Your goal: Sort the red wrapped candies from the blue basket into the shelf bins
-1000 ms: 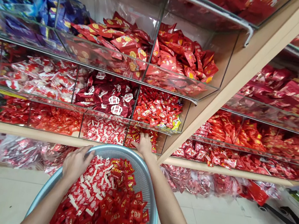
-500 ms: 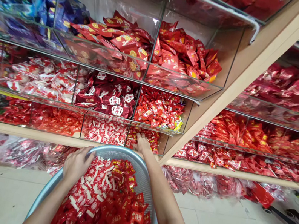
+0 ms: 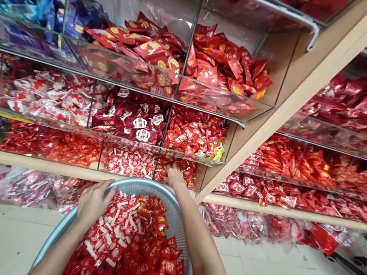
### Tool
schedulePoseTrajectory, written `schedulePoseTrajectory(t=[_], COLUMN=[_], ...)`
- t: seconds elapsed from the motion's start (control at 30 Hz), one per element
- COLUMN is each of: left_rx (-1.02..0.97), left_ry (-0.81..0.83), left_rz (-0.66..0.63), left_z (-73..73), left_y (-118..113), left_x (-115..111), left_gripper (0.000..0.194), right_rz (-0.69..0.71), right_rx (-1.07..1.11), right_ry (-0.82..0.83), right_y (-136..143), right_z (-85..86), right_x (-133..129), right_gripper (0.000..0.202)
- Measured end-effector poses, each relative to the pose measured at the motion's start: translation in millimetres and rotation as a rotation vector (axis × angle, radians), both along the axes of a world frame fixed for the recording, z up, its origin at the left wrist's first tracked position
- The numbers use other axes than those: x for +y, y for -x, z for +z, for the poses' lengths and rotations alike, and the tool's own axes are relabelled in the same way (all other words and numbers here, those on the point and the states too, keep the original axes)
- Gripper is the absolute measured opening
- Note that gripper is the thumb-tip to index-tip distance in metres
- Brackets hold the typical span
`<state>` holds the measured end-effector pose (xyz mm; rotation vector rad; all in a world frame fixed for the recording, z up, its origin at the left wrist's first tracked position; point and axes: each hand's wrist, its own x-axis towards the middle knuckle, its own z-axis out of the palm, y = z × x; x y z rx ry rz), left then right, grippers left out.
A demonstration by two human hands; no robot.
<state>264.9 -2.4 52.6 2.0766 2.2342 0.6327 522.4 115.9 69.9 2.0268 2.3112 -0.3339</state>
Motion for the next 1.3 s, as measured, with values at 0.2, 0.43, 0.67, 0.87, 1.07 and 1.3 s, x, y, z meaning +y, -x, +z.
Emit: schedulePoseTrajectory(t=[0.2, 0.43, 0.67, 0.87, 1.07, 1.3], left_rx=[-0.001, 0.002, -0.009, -0.005, -0.003, -0.011], left_ry=[-0.009, -0.02, -0.011, 0.001, -0.008, -0.013], left_rz=[0.001, -0.003, -0.001, 0.007, 0.012, 0.006], left_z=[-0.1, -1.0, 0.8, -0.9, -0.5, 0.7], left_y=[0.0, 0.3, 0.4, 0.7, 0.5, -0.4], left_x=[0.1, 0.2, -0.2, 0.1, -0.1, 0.1], left_gripper=[0.044, 0.045, 0.046, 0.046, 0.045, 0.045], right_rz=[-0.072, -0.037, -0.008, 0.055, 0.131, 0.168], right_rx=[-0.04, -0.023, 0.036, 0.127, 0.284, 0.411], right_ry=[0.09, 0.167, 0.161, 0.102, 0.085, -0.067], right_y=[12.2, 7.6, -2.7, -12.2, -25.0, -30.2], right_z=[3.9, 9.1, -6.0, -13.2, -23.0, -37.5], right_x=[4.6, 12.3, 12.9, 10.5, 9.1, 5.1], right_gripper=[0.045, 0.032, 0.036, 0.033, 0.03, 0.039])
